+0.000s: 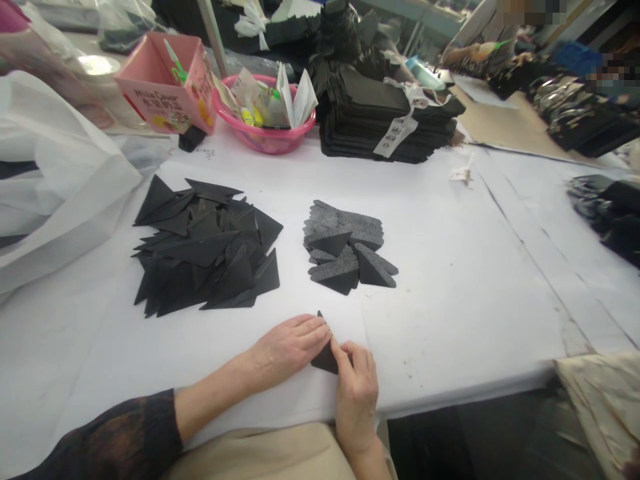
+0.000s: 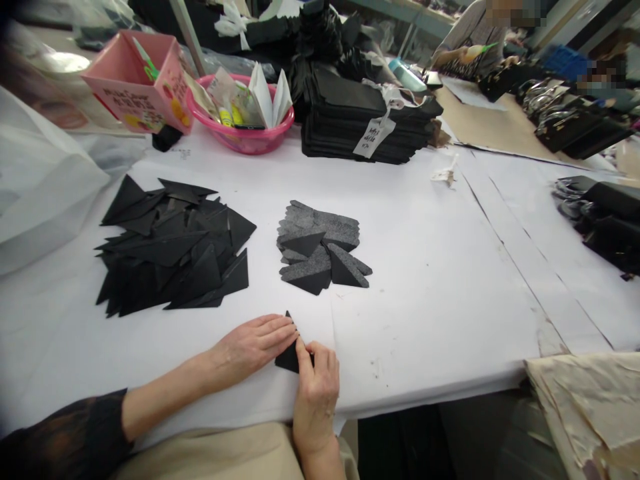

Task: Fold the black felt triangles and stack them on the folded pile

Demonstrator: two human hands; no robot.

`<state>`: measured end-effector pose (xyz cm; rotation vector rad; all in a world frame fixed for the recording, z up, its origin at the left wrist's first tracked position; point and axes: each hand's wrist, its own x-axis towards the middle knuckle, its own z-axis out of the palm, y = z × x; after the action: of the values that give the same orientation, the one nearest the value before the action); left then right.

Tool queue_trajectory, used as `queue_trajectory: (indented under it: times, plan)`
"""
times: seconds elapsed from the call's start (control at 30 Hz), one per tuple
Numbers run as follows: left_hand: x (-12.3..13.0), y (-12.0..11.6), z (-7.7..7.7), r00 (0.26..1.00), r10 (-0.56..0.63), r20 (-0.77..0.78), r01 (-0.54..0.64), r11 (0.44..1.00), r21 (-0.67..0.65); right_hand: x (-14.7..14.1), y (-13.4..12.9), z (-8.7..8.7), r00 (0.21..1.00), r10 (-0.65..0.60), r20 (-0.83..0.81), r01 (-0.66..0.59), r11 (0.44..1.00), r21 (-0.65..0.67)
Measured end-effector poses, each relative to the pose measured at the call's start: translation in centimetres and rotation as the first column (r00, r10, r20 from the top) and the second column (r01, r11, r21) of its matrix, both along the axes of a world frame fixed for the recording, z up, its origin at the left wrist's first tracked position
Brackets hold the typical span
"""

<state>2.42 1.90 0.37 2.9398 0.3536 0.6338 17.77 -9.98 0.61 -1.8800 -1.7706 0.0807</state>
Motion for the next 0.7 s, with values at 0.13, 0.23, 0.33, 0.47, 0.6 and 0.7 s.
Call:
queue_trajectory:
  times: [0.13, 0.23, 0.33, 0.47, 0.6, 0.7]
  plan:
    - [-0.1, -0.5, 0.0, 0.998, 0.053, -0.013, -0.053, 0.999, -0.006, 0.9, -0.6, 0.1, 0.998, -0.011, -0.059, 0.012, 1.000, 0.016]
    - [-0.1, -0.6, 0.0, 0.998, 0.061, 0.004, -0.061, 0.998, -0.024, 1.5, -1.2, 0.1, 0.997, 0.006, -0.083, -0.003, 1.000, 0.029]
    - [-0.1, -0.6, 0.2, 0.998, 0.063, 0.014, -0.063, 0.998, -0.032, 1.9, -1.8, 0.1, 0.996, 0.053, -0.068, -0.051, 0.998, 0.024]
    - [-0.1, -0.9, 0.5, 0.997, 0.079, 0.011, -0.079, 0.997, -0.019, 1.7, -2.3, 0.1, 0.998, 0.059, -0.037, -0.060, 0.998, -0.023]
    - [0.3, -1.4, 0.7, 0.995, 0.103, -0.019, -0.103, 0.995, -0.010, 1.4, -2.7, 0.3, 1.000, 0.020, 0.002, -0.020, 0.997, -0.079]
    - [0.7, -1.8, 0.6, 0.993, 0.109, -0.037, -0.110, 0.994, -0.015, 1.3, -2.8, 0.4, 0.999, 0.023, 0.030, -0.020, 0.996, -0.092]
